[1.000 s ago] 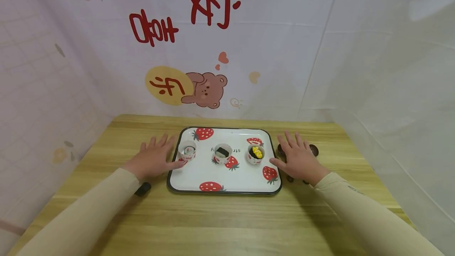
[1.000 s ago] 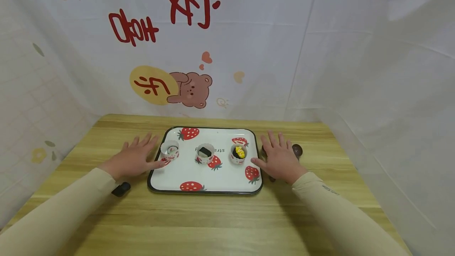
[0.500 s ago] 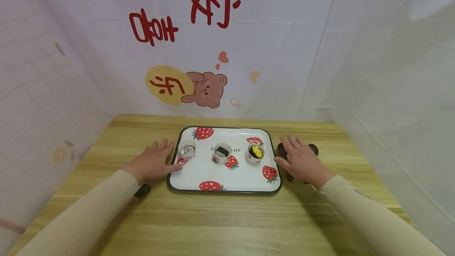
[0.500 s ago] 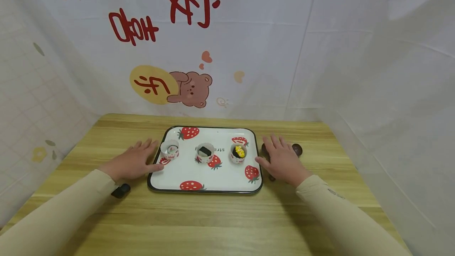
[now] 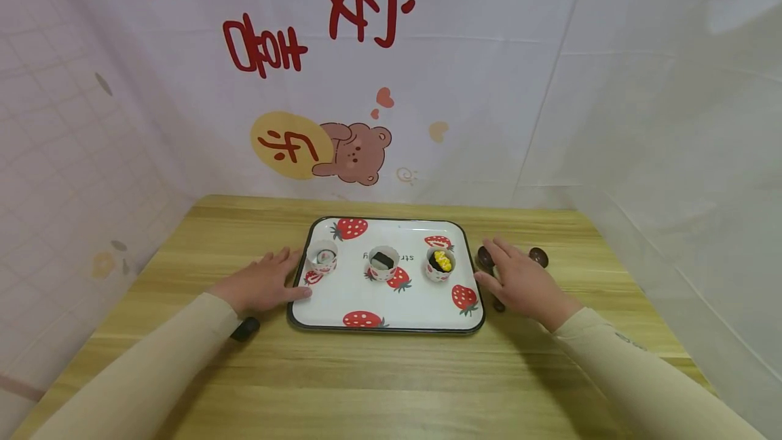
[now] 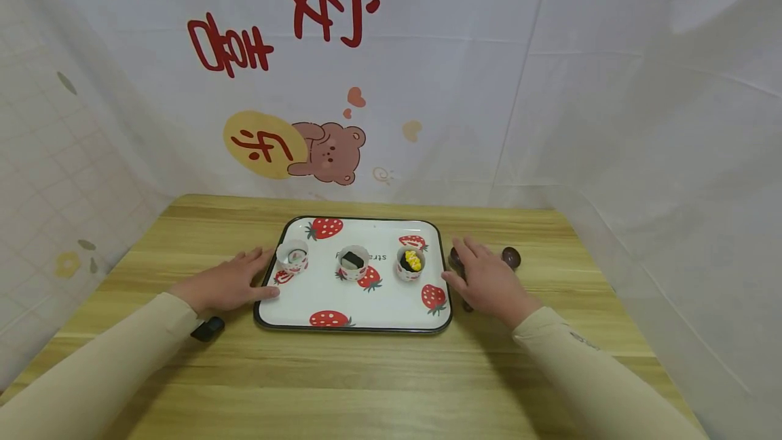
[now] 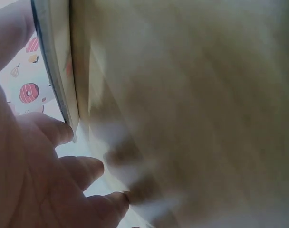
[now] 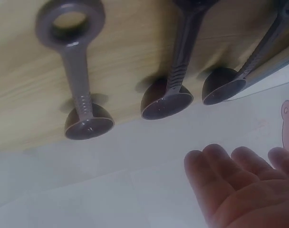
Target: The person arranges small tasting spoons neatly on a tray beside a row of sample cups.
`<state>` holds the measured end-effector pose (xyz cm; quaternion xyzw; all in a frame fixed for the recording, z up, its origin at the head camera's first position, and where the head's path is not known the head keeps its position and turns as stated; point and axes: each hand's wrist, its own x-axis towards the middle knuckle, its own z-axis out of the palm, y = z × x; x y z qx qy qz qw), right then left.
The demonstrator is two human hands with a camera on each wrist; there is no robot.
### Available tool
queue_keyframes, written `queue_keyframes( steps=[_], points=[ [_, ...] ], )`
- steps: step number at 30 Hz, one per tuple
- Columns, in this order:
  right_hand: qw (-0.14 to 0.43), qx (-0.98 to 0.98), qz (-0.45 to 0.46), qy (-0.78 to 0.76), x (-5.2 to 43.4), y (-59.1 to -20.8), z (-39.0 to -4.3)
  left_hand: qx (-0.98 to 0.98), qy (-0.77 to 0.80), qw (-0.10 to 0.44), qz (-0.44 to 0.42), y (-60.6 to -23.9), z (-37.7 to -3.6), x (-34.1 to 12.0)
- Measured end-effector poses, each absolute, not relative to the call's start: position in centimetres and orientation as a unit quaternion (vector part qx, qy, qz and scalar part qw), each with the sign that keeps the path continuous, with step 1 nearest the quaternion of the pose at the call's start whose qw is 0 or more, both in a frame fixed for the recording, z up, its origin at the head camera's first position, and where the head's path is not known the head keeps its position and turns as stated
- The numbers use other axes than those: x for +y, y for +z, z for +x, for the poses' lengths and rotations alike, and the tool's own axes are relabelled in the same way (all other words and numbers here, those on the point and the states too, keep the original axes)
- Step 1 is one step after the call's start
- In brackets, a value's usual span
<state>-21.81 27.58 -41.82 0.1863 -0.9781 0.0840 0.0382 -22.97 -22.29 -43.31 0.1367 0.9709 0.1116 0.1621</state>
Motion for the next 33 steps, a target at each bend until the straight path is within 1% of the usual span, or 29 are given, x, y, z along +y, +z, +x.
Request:
queue_keyframes(
  steps=[4,12,16,33],
  points=[
    [0.044,-0.977,0.192,0.084,27.44,-41.80,-21.76,0.970,0.115,0.169,0.135,-43.39,-22.92,-22.30],
    [0.091,-0.968,0.220,0.081,27.44,-42.02,-21.61,0.968,0.126,0.181,0.124,-43.51,-23.07,-22.10],
    [0.104,-0.965,0.228,0.071,27.51,-42.03,-21.50,0.968,0.123,0.184,0.121,-43.50,-23.05,-21.98],
    [0.048,-0.974,0.213,0.058,27.87,-42.34,-21.38,0.966,0.128,0.192,0.113,-43.44,-22.95,-21.94]
  ],
)
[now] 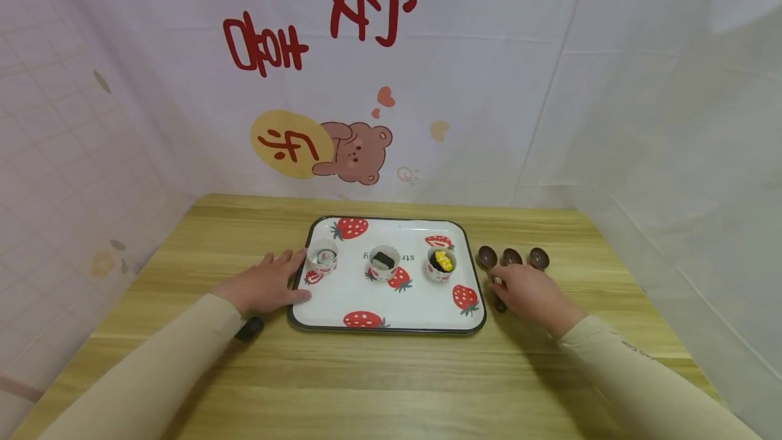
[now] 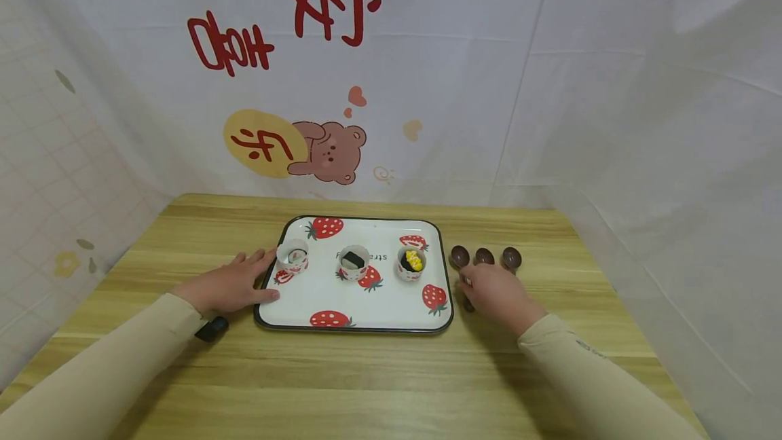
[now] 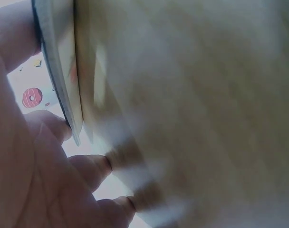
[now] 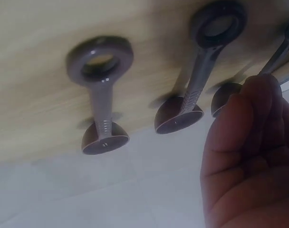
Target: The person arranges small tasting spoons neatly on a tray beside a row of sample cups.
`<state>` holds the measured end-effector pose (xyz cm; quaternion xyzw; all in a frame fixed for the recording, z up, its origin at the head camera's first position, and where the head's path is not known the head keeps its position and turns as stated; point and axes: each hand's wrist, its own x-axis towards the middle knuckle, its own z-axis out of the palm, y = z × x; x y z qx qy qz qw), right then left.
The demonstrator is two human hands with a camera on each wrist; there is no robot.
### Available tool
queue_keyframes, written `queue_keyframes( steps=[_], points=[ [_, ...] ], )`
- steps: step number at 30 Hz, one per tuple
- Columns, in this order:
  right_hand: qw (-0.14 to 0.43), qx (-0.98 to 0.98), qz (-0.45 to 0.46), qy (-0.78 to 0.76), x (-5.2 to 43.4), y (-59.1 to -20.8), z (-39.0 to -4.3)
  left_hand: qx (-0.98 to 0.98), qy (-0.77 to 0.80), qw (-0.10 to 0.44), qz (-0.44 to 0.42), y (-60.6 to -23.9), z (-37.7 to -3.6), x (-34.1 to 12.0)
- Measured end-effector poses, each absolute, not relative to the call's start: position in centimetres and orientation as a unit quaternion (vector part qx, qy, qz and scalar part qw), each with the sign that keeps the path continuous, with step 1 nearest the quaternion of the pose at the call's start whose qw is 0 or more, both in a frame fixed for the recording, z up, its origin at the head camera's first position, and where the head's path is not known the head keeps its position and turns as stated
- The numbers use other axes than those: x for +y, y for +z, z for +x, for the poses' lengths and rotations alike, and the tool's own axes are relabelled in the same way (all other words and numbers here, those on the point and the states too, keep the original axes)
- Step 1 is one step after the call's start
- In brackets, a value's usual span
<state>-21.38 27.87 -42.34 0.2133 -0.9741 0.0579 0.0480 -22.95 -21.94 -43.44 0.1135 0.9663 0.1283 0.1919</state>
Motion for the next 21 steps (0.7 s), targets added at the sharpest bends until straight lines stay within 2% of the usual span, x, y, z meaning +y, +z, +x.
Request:
queue_keyframes(
  steps=[10,21],
  points=[
    [0.003,-0.982,0.184,0.032,27.95,-42.68,-21.41,0.967,0.121,0.198,0.106,-43.50,-23.04,-21.91],
    [-0.004,-0.983,0.181,0.033,28.00,-42.84,-21.17,0.967,0.121,0.197,0.109,-43.02,-22.68,-21.73]
  ],
)
